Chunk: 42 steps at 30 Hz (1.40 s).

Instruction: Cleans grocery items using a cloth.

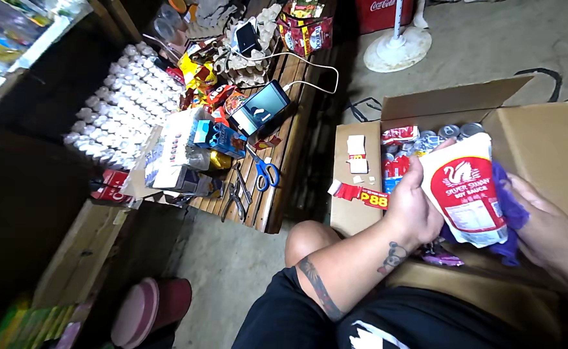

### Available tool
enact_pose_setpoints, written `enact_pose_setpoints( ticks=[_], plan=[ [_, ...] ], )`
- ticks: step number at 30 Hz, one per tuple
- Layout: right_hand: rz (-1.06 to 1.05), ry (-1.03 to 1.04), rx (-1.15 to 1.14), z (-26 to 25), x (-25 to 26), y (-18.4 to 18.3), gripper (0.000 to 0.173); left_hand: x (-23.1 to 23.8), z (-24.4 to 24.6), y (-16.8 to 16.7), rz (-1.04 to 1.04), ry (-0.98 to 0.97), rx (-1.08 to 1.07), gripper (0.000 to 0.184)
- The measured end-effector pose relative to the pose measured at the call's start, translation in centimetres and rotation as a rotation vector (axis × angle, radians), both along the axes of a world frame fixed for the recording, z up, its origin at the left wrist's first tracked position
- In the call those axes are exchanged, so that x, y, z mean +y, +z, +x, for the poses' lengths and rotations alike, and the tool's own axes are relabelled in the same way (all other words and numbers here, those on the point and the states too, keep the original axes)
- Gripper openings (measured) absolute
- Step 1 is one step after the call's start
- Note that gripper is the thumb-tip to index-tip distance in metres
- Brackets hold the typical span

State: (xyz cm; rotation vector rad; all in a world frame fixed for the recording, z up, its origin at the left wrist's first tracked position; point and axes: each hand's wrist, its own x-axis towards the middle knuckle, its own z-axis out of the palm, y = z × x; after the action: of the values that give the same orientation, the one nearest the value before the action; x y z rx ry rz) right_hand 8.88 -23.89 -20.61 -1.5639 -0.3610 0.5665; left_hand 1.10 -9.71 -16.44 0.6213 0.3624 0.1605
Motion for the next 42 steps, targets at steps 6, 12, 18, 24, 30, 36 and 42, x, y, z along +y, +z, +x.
enact_pose_setpoints(
  ticks=[6, 12, 18, 24, 30, 36, 42],
  plan=[
    [-0.022, -0.036, -0.025, 0.0, 0.0, -0.5, 0.032, -0.3, -0.1, -0.1, 0.031, -0.034, 0.009, 0.062],
    [-0.108, -0.150, 0.002, -0.6, 0.9, 2.6, 0.021, -0.5, -0.2, 0.0, 0.031, -0.073, 0.007, 0.063],
    [-0.111, -0.251, 0.116, -1.1, 1.5, 3.9, 0.026, -0.5, -0.2, 0.0, 0.033, -0.080, -0.031, 0.065],
    [0.048, -0.147, 0.180, 1.3, -0.6, -0.9, 0.041, 0.8, 0.2, -0.5, -0.018, 0.081, -0.106, 0.066],
    [0.148, 0.056, 0.354, -0.1, -1.0, -0.5, 0.061, 1.5, 0.6, -0.6, -0.115, 0.266, -0.183, 0.064],
    [0.225, 0.070, 0.443, -0.4, -0.7, -1.7, 0.084, -0.4, 0.1, -0.5, 0.039, 0.108, -0.143, 0.064],
    [0.242, -0.158, 0.509, -1.7, 1.1, 5.1, 0.022, -0.1, 0.2, -0.1, 0.334, 0.073, -0.138, 0.056]
  ],
)
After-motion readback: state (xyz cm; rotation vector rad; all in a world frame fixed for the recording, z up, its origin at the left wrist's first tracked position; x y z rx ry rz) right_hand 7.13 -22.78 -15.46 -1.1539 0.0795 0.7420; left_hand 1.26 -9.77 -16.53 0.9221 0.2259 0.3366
